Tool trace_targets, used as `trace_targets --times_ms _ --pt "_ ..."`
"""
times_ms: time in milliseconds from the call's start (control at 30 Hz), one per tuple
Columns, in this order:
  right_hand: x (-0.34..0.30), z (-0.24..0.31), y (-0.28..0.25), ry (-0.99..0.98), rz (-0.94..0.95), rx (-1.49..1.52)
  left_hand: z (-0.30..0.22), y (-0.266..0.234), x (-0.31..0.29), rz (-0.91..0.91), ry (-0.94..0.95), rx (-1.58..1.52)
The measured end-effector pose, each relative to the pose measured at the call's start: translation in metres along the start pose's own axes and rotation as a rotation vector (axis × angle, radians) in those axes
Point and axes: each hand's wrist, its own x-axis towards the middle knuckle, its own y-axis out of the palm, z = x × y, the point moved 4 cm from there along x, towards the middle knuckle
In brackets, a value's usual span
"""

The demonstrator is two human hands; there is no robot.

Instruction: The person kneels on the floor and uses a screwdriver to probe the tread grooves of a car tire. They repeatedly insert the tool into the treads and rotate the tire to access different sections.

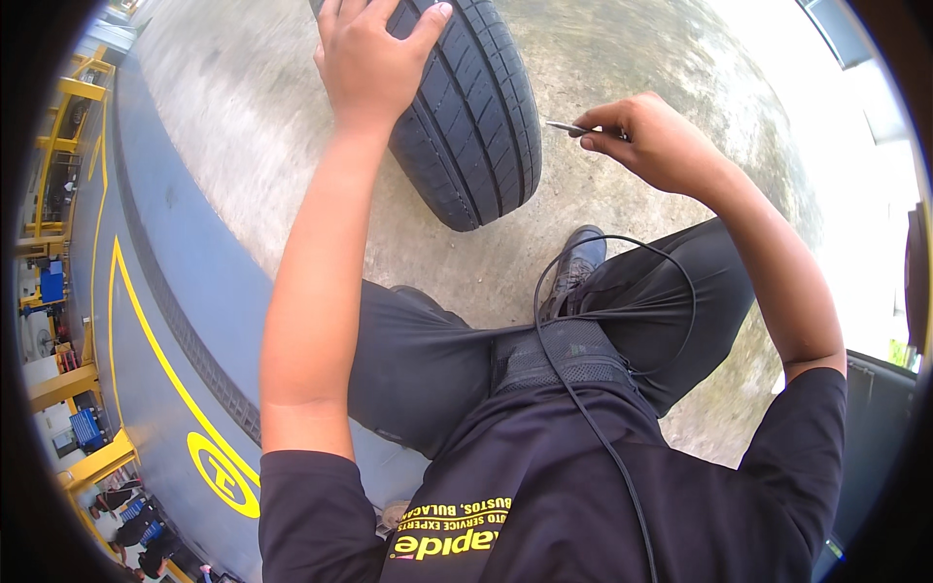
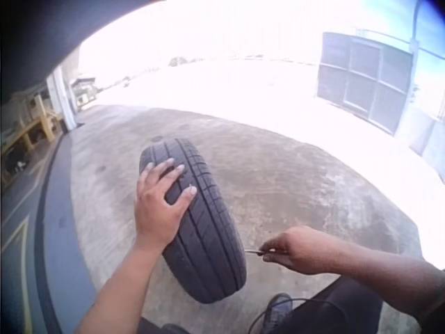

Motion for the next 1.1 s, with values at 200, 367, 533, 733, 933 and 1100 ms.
trace_targets --times_ms 200,367,533,733,933,1100 --pt "-0.006 0.034 -0.009 0.000 -0.065 0.396 0.022 0.001 0.004 -0.007 0.010 0.009" --pt "-0.012 -0.015 0.065 0.109 0.093 0.335 0.022 0.007 0.014 0.012 0.015 -0.031" --pt "0.001 0.052 0.013 0.028 0.039 0.827 0.039 0.003 -0.002 -0.022 0.045 -0.024" --pt "0.010 0.016 0.098 0.227 0.317 0.637 0.020 -0.002 -0.003 0.098 -0.058 -0.069" --pt "0.000 0.053 0.050 0.152 0.040 0.562 0.039 -0.017 -0.001 0.009 -0.142 -0.195" --pt "0.025 0.068 -0.014 0.214 -0.084 0.227 0.035 -0.019 0.003 0.018 -0.151 -0.150"
